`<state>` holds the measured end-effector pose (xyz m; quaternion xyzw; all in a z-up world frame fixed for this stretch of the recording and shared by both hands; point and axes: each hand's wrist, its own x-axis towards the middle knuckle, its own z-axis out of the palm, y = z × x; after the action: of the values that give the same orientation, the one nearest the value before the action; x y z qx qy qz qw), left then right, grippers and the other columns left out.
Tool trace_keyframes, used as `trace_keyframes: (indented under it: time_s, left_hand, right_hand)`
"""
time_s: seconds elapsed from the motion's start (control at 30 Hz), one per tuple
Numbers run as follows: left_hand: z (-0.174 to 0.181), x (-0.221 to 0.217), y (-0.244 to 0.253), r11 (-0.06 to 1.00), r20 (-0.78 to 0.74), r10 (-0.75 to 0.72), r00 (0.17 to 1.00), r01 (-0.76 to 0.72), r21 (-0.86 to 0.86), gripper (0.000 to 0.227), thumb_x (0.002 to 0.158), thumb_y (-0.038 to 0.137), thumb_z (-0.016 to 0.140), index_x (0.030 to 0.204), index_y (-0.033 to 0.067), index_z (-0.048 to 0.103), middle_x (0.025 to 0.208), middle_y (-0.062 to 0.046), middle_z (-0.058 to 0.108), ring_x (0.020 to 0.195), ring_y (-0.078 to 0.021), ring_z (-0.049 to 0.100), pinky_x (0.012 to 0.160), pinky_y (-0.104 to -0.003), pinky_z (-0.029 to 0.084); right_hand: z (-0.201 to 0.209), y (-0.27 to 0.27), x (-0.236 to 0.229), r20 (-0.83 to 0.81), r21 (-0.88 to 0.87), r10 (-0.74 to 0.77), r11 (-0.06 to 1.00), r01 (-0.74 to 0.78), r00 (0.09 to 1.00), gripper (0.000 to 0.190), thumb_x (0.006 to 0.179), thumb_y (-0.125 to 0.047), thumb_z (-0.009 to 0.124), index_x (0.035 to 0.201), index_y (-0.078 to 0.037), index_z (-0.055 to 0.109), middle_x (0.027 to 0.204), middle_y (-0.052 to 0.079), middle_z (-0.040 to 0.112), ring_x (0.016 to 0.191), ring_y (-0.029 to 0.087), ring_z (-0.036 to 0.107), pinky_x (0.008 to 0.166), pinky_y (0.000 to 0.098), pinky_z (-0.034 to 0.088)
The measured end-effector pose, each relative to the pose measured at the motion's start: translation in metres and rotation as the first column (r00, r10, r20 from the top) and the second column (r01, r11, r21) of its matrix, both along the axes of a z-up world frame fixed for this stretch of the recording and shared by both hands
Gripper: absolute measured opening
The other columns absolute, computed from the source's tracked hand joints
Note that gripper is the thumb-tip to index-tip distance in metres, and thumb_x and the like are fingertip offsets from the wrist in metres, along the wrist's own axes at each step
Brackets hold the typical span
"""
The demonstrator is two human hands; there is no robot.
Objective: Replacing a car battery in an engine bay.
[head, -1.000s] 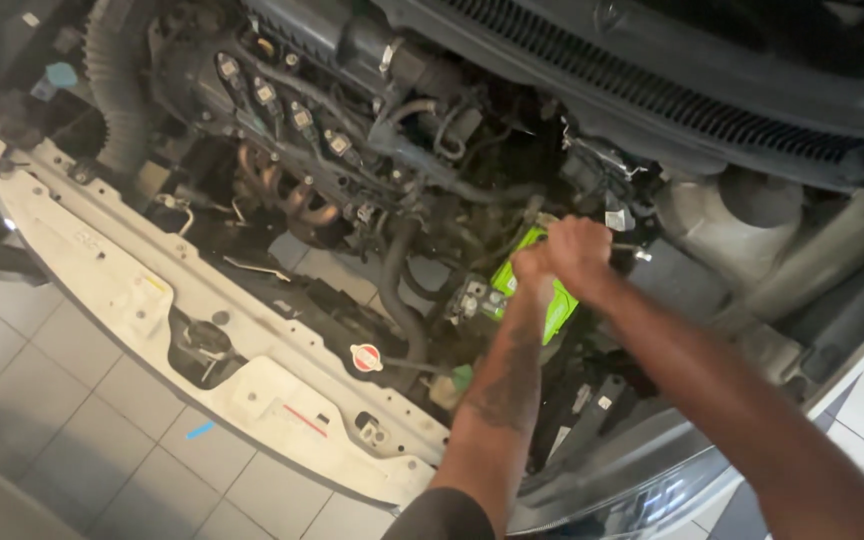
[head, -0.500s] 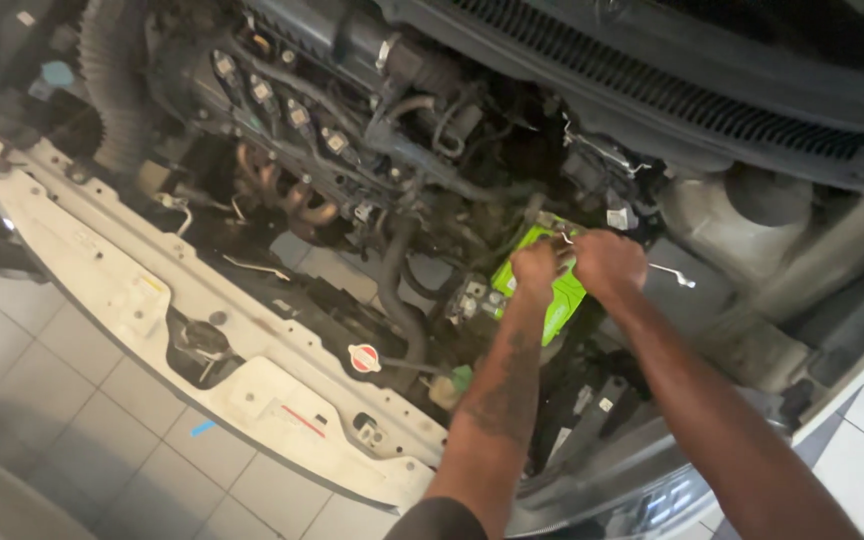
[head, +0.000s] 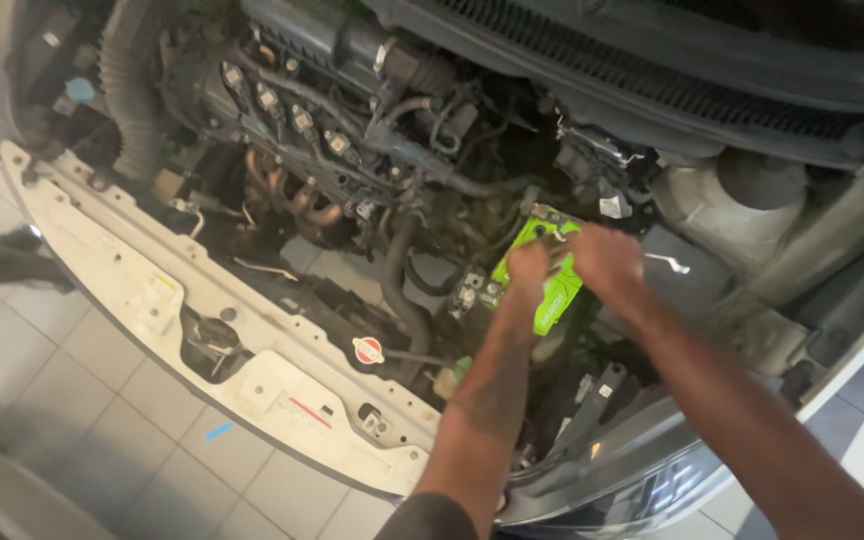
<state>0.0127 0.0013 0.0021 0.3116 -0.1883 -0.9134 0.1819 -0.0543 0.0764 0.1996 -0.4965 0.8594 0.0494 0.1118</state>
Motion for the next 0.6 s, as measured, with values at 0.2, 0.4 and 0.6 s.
trace_keyframes:
  time_s: [0.2, 0.4, 0.6]
  left_hand:
    - [0.117, 0.08, 0.08, 0.933, 0.332, 0.129, 0.934, -0.001, -0.359, 0.022, 0.098, 0.019, 0.064, 0.109, 0.0028, 0.073, 0.096, -0.01, 0.078, 0.076, -0.0171, 0.073, 0.06, -0.029, 0.051]
    - [0.173, 0.149, 0.206, 0.661, 0.228, -0.055, 0.972, 0.207, -0.722, 0.023, 0.093, 0.019, 0.07, 0.1, -0.0021, 0.077, 0.089, -0.011, 0.079, 0.08, -0.0189, 0.076, 0.075, -0.031, 0.06]
    - [0.179, 0.188, 0.315, 0.273, 0.321, -0.369, 0.872, 0.432, -0.86, 0.022, 0.093, 0.023, 0.074, 0.105, 0.0042, 0.075, 0.092, -0.011, 0.078, 0.085, -0.0193, 0.076, 0.078, -0.032, 0.06]
  right_hand:
    - [0.076, 0.108, 0.05, 0.287, -0.329, -0.208, 0.895, 0.3, 0.935, 0.03, 0.092, -0.038, 0.069, 0.116, -0.022, 0.079, 0.108, 0.014, 0.075, 0.096, 0.039, 0.071, 0.083, 0.0473, 0.056]
    - [0.052, 0.343, 0.142, 0.51, -0.437, -0.541, 0.508, 0.743, 0.669, 0.037, 0.096, -0.033, 0.072, 0.125, -0.01, 0.075, 0.093, 0.014, 0.075, 0.08, 0.024, 0.068, 0.073, 0.0367, 0.053]
    - [-0.092, 0.519, 0.28, 0.866, -0.039, -0.491, -0.251, 0.967, -0.092, 0.044, 0.095, -0.015, 0.064, 0.138, -0.002, 0.067, 0.088, 0.005, 0.064, 0.074, 0.013, 0.056, 0.065, 0.0311, 0.047]
